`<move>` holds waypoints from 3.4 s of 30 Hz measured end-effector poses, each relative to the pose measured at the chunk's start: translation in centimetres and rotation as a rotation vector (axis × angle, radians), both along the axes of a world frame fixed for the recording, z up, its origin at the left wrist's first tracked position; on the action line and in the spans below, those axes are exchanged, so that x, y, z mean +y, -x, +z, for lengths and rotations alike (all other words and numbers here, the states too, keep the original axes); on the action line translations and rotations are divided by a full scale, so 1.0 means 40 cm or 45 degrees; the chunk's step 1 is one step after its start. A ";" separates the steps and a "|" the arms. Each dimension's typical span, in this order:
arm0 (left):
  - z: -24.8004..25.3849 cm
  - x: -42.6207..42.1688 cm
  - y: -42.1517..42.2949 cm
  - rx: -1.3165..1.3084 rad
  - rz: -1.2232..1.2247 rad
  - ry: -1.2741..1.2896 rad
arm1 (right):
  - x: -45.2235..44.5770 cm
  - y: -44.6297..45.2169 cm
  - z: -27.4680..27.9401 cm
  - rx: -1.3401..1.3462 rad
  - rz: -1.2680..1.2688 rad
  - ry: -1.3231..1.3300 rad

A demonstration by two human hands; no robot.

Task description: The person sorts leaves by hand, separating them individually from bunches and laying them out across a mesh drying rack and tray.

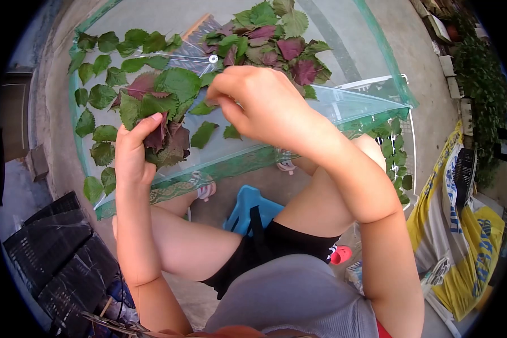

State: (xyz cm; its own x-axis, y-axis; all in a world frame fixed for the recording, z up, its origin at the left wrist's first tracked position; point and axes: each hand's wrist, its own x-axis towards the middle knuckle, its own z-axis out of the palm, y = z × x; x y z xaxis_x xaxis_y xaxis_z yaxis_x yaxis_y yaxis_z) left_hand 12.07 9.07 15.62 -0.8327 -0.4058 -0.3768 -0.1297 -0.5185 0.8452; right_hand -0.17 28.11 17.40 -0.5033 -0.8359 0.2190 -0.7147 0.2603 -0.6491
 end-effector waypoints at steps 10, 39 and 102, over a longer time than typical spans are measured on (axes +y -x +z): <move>-0.009 0.049 0.002 0.080 -0.182 -0.057 | -0.069 -0.036 -0.023 0.098 -0.139 0.357; -0.012 0.028 0.008 -0.020 0.020 -0.019 | 0.067 0.100 -0.026 0.227 -0.294 -1.237; -0.027 0.061 0.033 -0.026 0.020 -0.371 | -0.032 -0.024 0.001 -1.228 -0.287 0.430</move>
State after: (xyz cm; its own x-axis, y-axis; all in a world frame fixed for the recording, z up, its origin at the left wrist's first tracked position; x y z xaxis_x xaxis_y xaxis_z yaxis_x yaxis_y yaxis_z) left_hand 10.75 11.51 14.54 -0.8184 -0.2910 -0.4956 -0.1350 -0.7409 0.6579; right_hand 0.77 26.85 17.45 -0.7252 -0.6712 -0.1534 0.1872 0.0222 -0.9821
